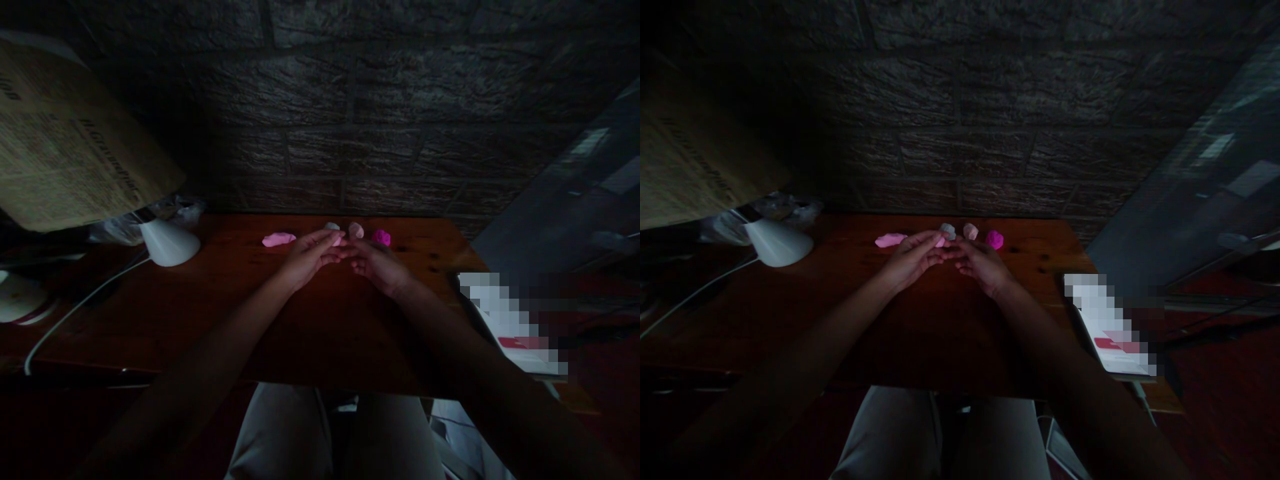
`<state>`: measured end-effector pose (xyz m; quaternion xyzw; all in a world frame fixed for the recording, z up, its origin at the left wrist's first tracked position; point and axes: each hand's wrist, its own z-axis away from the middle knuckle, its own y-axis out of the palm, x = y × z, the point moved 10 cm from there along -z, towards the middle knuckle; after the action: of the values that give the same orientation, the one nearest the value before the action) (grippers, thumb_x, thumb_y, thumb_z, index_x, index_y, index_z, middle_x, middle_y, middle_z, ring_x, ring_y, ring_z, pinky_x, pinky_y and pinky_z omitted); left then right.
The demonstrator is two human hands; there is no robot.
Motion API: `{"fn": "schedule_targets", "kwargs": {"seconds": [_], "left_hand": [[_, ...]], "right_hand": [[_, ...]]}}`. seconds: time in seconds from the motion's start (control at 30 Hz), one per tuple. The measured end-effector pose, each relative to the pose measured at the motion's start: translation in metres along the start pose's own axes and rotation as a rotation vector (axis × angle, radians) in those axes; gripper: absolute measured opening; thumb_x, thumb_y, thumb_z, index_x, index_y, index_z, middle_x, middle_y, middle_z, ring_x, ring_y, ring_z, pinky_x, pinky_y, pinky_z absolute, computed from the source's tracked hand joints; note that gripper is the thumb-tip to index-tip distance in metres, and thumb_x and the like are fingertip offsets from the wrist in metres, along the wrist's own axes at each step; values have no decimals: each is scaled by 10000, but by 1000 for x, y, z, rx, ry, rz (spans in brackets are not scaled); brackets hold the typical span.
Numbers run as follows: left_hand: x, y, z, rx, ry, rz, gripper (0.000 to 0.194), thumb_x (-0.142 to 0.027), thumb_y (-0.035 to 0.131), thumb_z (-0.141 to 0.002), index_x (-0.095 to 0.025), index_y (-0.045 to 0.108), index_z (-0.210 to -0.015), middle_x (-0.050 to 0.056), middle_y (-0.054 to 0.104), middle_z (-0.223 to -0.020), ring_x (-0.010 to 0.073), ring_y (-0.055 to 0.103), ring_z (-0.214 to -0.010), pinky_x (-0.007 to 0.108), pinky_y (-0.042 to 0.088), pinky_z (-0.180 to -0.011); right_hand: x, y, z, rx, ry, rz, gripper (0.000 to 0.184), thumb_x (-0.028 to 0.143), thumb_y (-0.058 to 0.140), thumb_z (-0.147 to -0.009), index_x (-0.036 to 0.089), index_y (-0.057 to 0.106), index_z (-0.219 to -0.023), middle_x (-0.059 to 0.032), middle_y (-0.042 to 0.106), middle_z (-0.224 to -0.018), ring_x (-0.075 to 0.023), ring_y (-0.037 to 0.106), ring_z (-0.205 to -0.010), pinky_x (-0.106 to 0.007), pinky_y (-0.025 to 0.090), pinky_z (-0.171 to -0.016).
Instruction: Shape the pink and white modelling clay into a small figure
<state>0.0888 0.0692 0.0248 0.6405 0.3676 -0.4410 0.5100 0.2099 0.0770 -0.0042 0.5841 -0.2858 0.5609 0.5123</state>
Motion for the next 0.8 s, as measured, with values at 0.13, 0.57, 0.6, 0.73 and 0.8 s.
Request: {"fn": "schedule_targets", "kwargs": {"seconds": [0.13,0.57,0.6,0.73,0.8], "left_hand": [[4,1,0,24,-25,41,271,-390,892,-740,-170,752,-813,6,694,-770,77,616,-661,207,484,-624],[12,-2,0,6,-97,5,314,-389,908,-727,-156,799,-907,69,785,-924,139,727,-795,261,551,-740],[13,-2,0,4,-102,4,323,-396,904,-734,-154,800,-920,79,794,-958,154,743,-831,272,567,-769],[14,-2,0,-14,-114,13,297,-400,844,-820,-141,790,-954,93,804,-975,162,762,-846,278,592,-791],[16,-2,0,-12,-130,30,260,-360,793,-881,-144,777,-1027,88,804,-950,151,760,-790,277,595,-768]], "right_hand": [[0,1,2,-2,15,7,307,536,827,-796,244,782,-875,-38,755,-877,-116,587,-678,-246,464,-593],[-1,0,2,-52,26,-13,264,475,829,-809,228,739,-828,-16,738,-802,-102,583,-627,-230,454,-582],[-2,-1,2,-58,22,-13,279,486,834,-800,228,734,-830,-14,735,-798,-102,584,-624,-231,455,-580],[-3,-4,0,-58,10,16,322,528,829,-789,228,732,-856,-22,731,-815,-112,597,-642,-245,461,-585],[-2,-5,-1,-56,-15,45,331,533,829,-782,228,739,-873,-32,731,-836,-121,608,-663,-261,470,-603]]}}
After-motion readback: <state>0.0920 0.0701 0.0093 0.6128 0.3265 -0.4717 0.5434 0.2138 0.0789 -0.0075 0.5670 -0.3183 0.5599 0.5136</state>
